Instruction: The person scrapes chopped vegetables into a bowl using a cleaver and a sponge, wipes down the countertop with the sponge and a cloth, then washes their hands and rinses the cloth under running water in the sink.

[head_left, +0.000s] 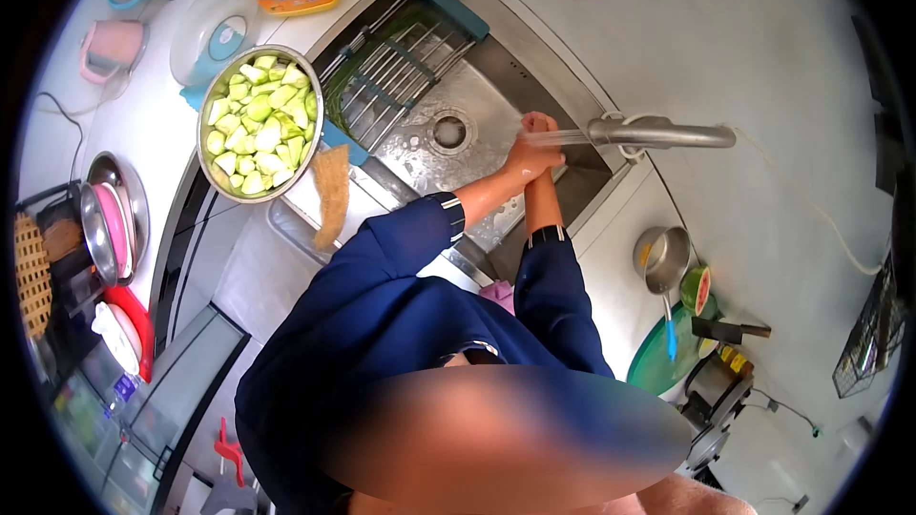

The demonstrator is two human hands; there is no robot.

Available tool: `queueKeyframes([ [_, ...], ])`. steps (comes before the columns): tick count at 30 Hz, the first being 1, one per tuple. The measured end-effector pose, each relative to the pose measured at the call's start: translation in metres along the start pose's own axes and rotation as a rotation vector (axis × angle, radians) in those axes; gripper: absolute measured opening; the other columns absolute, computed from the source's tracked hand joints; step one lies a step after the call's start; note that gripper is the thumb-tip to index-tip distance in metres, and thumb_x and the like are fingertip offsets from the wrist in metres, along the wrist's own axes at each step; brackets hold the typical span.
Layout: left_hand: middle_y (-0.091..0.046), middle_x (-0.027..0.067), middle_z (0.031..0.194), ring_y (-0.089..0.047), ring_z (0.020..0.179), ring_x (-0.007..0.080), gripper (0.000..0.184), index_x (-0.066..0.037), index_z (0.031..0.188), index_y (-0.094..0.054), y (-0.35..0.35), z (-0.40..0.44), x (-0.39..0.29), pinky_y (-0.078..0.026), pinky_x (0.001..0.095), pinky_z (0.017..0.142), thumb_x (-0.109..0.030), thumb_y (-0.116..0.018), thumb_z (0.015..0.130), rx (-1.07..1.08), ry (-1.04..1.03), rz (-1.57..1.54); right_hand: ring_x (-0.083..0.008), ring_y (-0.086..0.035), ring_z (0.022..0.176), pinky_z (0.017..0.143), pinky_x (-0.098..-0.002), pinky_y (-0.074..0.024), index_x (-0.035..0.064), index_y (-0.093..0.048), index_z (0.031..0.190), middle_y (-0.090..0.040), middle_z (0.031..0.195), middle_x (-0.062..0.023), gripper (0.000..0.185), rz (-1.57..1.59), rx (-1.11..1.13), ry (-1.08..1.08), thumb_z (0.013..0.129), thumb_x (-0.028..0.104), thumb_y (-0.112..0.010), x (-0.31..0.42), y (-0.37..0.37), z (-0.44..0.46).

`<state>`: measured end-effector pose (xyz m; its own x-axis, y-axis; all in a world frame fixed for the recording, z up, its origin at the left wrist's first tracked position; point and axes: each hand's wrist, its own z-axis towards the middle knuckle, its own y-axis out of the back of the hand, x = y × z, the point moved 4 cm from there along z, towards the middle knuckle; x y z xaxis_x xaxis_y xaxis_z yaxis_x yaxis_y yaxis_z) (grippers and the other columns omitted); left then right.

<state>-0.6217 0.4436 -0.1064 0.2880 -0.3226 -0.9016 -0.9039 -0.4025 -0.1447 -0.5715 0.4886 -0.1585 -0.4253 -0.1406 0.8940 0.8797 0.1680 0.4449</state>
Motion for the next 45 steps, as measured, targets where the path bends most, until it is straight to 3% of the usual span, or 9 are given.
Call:
queueKeyframes([
  [4,-0.052,0.0287,0.117,-0.049,0.114,0.0388,0.059,0.007,0.127,-0.039,0.019,0.079,0.087,-0.04,0.041,0.095,-0.032,-0.054,0.085,-0.201,0.197,-0.043,-0.022,-0.053,0.101,0.08,-0.0346,-0.0455,-0.0003,-0.051,0.12,-0.056,0.113,-0.0128,0.036,0.629,0.086,-0.591,0.094,0.024,-0.05,0.016,0.001,-0.047],
  [9,-0.059,0.0219,0.112,-0.058,0.104,0.0285,0.042,-0.001,0.124,-0.047,0.033,0.044,0.02,-0.048,0.0335,0.082,-0.004,-0.057,0.083,-0.33,-0.731,0.457,-0.023,-0.053,0.104,0.086,-0.0367,-0.0472,0.0038,-0.03,0.134,-0.044,0.123,-0.0149,0.057,0.798,0.042,-0.515,0.088,0.02,-0.06,0.071,-0.023,-0.104],
  [16,-0.059,0.0127,0.104,-0.057,0.098,0.0211,0.027,0.004,0.109,-0.054,0.022,0.011,0.03,-0.046,0.0289,0.089,0.004,-0.045,0.083,-0.137,0.067,-0.812,-0.0212,-0.057,0.075,0.069,-0.0348,-0.0507,0.0059,-0.049,0.109,-0.058,0.089,-0.0117,0.037,1.644,-0.021,-0.856,0.085,0.029,-0.064,0.066,-0.023,-0.075],
  [17,-0.059,0.0114,0.104,-0.056,0.099,0.0211,0.028,0.005,0.111,-0.051,0.017,0.009,0.046,-0.044,0.0292,0.091,0.006,-0.042,0.085,-0.062,0.006,-0.855,-0.0224,-0.057,0.075,0.073,-0.0359,-0.0505,0.0043,-0.053,0.096,-0.058,0.082,-0.0106,0.029,1.625,0.35,-0.582,0.086,0.03,-0.062,0.07,-0.013,-0.06],
  [24,-0.06,0.0096,0.103,-0.056,0.103,0.026,0.019,0.002,0.098,-0.058,0.034,-0.021,0.043,-0.045,0.0293,0.088,0.003,-0.043,0.085,-0.159,-0.033,-0.287,-0.0168,-0.047,0.051,0.051,-0.0299,-0.0424,0.013,-0.044,0.059,-0.046,0.054,-0.0012,0.033,1.437,0.1,-0.962,0.087,0.022,-0.059,-0.026,-0.051,-0.044],
  [33,-0.066,0.0107,0.096,-0.061,0.096,0.0299,0.028,-0.011,0.105,-0.062,0.06,-0.053,0.001,-0.038,0.0504,0.088,-0.021,-0.057,0.08,0.223,-0.738,1.44,-0.0182,-0.062,0.073,0.069,-0.0277,-0.049,-0.0002,-0.064,0.089,-0.065,0.077,-0.0083,0.016,0.725,0.164,-0.562,0.083,0.014,-0.059,-0.007,-0.019,-0.022],
  [35,-0.063,0.0123,0.108,-0.055,0.107,0.0283,0.035,-0.01,0.112,-0.059,0.061,-0.023,0.038,-0.034,0.0525,0.092,-0.024,-0.055,0.08,0.429,-0.375,1.645,-0.018,-0.063,0.076,0.07,-0.0273,-0.049,-0.0003,-0.066,0.087,-0.066,0.082,-0.0079,0.017,0.585,0.317,-0.272,0.084,0.015,-0.06,0.015,-0.023,-0.036],
  [40,-0.042,0.0155,0.136,-0.037,0.128,0.0287,0.05,-0.008,0.129,-0.047,0.064,-0.023,0.034,-0.029,0.0497,0.101,-0.028,-0.05,0.083,0.342,-0.594,1.722,-0.0255,-0.062,0.091,0.085,-0.0372,-0.0455,0.0045,-0.069,0.084,-0.067,0.091,-0.0099,0.012,0.288,0.289,0.571,0.08,0.012,-0.06,0.126,0.003,-0.092],
  [45,-0.049,0.0137,0.131,-0.04,0.126,0.0275,0.044,-0.005,0.122,-0.054,0.051,-0.015,0.051,-0.03,0.0419,0.104,-0.02,-0.051,0.081,0.459,-0.532,1.55,-0.0292,-0.06,0.095,0.091,-0.0435,-0.0375,0.0117,-0.066,0.093,-0.066,0.098,-0.0095,0.025,-0.013,0.212,0.561,0.086,0.023,-0.045,0.06,0.008,-0.068],
])
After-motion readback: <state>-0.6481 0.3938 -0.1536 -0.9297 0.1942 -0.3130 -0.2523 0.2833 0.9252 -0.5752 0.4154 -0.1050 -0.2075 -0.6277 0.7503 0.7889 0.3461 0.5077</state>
